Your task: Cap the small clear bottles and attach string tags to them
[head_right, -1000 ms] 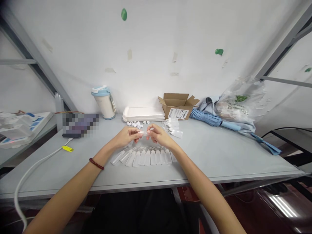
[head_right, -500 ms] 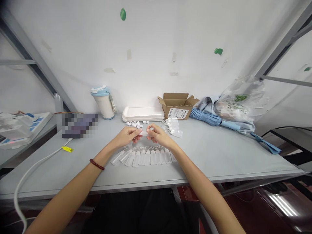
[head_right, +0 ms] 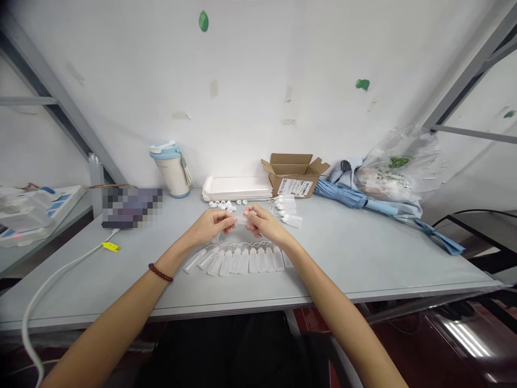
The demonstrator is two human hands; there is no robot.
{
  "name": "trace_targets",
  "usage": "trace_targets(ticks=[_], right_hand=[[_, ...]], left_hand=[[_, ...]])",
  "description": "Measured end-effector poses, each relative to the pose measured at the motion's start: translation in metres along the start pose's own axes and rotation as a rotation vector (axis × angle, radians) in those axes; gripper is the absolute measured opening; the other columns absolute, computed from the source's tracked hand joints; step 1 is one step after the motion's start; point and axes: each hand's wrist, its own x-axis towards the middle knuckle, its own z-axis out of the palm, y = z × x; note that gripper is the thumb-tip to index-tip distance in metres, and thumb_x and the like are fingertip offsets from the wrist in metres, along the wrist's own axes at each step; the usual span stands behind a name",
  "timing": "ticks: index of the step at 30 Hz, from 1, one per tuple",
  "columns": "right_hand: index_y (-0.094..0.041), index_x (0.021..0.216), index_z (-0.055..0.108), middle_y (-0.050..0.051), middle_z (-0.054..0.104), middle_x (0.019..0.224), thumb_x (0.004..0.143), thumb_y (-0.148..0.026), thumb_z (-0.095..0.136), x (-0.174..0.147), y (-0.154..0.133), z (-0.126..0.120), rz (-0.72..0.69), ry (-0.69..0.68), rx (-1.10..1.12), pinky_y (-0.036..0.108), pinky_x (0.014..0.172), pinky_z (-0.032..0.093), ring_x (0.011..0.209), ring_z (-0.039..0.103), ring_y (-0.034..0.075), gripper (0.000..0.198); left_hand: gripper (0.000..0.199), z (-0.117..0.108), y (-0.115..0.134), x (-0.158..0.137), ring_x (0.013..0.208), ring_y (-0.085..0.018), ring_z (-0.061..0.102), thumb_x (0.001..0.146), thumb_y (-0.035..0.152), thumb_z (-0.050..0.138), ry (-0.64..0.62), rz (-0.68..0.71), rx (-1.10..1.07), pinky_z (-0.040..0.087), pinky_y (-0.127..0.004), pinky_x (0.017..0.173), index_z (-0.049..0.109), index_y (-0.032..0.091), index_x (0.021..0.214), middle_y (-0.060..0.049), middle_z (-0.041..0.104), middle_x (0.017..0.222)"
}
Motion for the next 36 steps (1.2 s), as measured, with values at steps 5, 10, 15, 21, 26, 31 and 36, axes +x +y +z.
trace_targets(ticks=[5, 10, 15, 21, 26, 31, 36], right_hand=[[-0.02, 0.09, 0.049, -0.005, 0.049, 0.059, 0.079, -0.046, 0.058, 0.0031, 0.0026, -0.0028, -0.134, 0.072, -0.136, 0.022, 0.045, 0.033, 0.048, 0.04, 0.008, 0.029], [-0.018, 0.093, 0.052, -0.001, 0.057, 0.065, 0.078, -0.045, 0.06, 0.0042, 0.0031, -0.0044, -0.173, 0.107, -0.163, 0.024, 0.047, 0.038, 0.049, 0.046, 0.009, 0.032], [-0.016, 0.091, 0.056, -0.002, 0.054, 0.063, 0.078, -0.043, 0.059, 0.0043, 0.0044, -0.0046, -0.2, 0.124, -0.175, 0.025, 0.048, 0.037, 0.048, 0.044, 0.008, 0.031], [-0.015, 0.084, 0.058, -0.005, 0.043, 0.053, 0.077, -0.043, 0.06, 0.0046, 0.0046, -0.0039, -0.207, 0.178, -0.201, 0.023, 0.046, 0.03, 0.047, 0.039, 0.008, 0.029], [-0.016, 0.078, 0.056, -0.006, 0.043, 0.051, 0.073, -0.043, 0.062, 0.006, 0.0048, -0.002, -0.151, 0.201, -0.12, 0.023, 0.044, 0.027, 0.044, 0.036, 0.007, 0.029], [-0.016, 0.077, 0.055, -0.006, 0.044, 0.05, 0.071, -0.045, 0.063, 0.0074, 0.005, -0.0014, -0.166, 0.215, -0.065, 0.023, 0.044, 0.028, 0.042, 0.036, 0.007, 0.03], [-0.016, 0.084, 0.056, -0.006, 0.048, 0.051, 0.074, -0.044, 0.062, 0.0072, 0.0049, -0.0024, -0.243, 0.179, -0.067, 0.025, 0.048, 0.034, 0.045, 0.041, 0.008, 0.031]], left_hand=[[0.048, 0.0012, -0.0042, 0.0031, 0.053, -0.012, 0.053, 0.079, 0.056, 0.05, 0.047, -0.074, -0.084, 0.044, -0.025, 0.054, 0.058, 0.013, 0.06, -0.003, 0.058, 0.058], [0.049, -0.0006, -0.004, 0.0034, 0.051, -0.01, 0.052, 0.079, 0.057, 0.052, 0.022, -0.099, -0.102, 0.045, -0.024, 0.054, 0.058, 0.012, 0.06, -0.003, 0.06, 0.062], [0.043, -0.002, -0.0014, 0.0012, 0.054, -0.011, 0.052, 0.078, 0.052, 0.056, -0.012, -0.052, -0.095, 0.044, -0.024, 0.056, 0.059, 0.013, 0.061, -0.002, 0.059, 0.062], [0.029, -0.0015, -0.0024, 0.0018, 0.057, -0.011, 0.051, 0.073, 0.041, 0.064, 0.041, -0.009, -0.063, 0.041, -0.024, 0.058, 0.061, 0.012, 0.067, 0.0, 0.056, 0.058], [0.021, 0.0025, -0.0024, 0.0017, 0.061, -0.011, 0.051, 0.066, 0.031, 0.07, 0.131, 0.014, -0.086, 0.04, -0.023, 0.06, 0.061, 0.013, 0.069, 0.001, 0.059, 0.065], [0.02, 0.0038, -0.0012, 0.0016, 0.064, -0.012, 0.054, 0.068, 0.032, 0.069, 0.15, 0.06, -0.069, 0.043, -0.024, 0.062, 0.062, 0.014, 0.072, -0.001, 0.062, 0.069], [0.037, 0.0034, -0.0014, 0.0032, 0.058, -0.012, 0.056, 0.08, 0.047, 0.054, 0.054, -0.012, -0.101, 0.047, -0.025, 0.059, 0.062, 0.012, 0.069, -0.003, 0.062, 0.064]])
